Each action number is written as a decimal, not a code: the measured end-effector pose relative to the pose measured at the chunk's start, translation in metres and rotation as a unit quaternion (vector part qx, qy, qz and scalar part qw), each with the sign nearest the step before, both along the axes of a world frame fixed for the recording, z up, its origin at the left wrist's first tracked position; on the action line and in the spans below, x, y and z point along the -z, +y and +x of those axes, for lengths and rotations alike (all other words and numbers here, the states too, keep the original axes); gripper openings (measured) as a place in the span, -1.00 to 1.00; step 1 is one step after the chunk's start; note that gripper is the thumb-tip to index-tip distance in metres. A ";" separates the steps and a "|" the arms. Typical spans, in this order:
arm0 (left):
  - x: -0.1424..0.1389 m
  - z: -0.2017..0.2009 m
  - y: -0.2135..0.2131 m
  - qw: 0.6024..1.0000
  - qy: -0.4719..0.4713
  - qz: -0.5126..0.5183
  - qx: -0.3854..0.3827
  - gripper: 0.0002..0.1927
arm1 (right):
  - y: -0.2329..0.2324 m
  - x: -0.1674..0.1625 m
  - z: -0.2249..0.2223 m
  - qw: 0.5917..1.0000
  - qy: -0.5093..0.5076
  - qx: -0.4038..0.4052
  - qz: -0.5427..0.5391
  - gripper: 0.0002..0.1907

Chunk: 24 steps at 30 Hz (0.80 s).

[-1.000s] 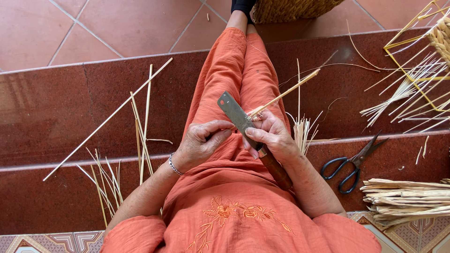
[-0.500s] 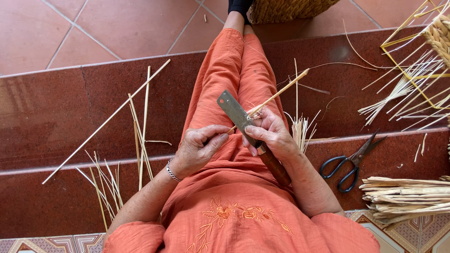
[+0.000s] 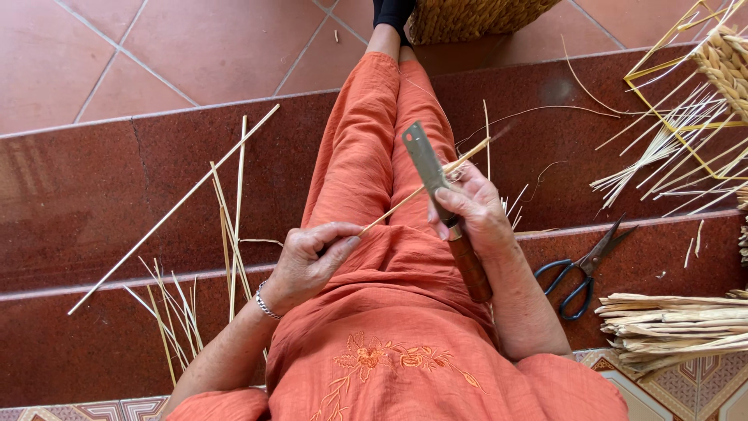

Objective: The person sits on the floor and uses a knife to split and smooth thin dried plant strips, then uses scissors to trim the ends. The person bundles the prepared strips and continues to process them for weaving.

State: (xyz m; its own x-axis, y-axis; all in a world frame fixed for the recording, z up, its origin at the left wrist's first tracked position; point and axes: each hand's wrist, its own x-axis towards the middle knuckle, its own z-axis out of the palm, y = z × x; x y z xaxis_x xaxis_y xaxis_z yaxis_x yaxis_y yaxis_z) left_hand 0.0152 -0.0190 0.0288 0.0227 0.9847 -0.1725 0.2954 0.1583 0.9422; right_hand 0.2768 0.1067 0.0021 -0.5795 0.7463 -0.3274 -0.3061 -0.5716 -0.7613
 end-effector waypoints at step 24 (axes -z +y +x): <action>0.025 -0.020 0.003 0.991 -0.090 -0.097 -0.033 -0.80 | -0.012 0.002 -0.006 1.000 -0.014 -0.008 -0.022 -0.52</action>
State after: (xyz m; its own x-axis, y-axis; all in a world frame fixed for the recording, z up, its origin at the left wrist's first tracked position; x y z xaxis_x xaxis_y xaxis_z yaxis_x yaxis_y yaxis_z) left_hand -0.0046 -0.0162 0.0042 0.0069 0.9341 -0.3570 0.1081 0.3542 0.9289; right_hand 0.2705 0.0946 0.0006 -0.5819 0.7214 -0.3754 -0.2757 -0.6092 -0.7435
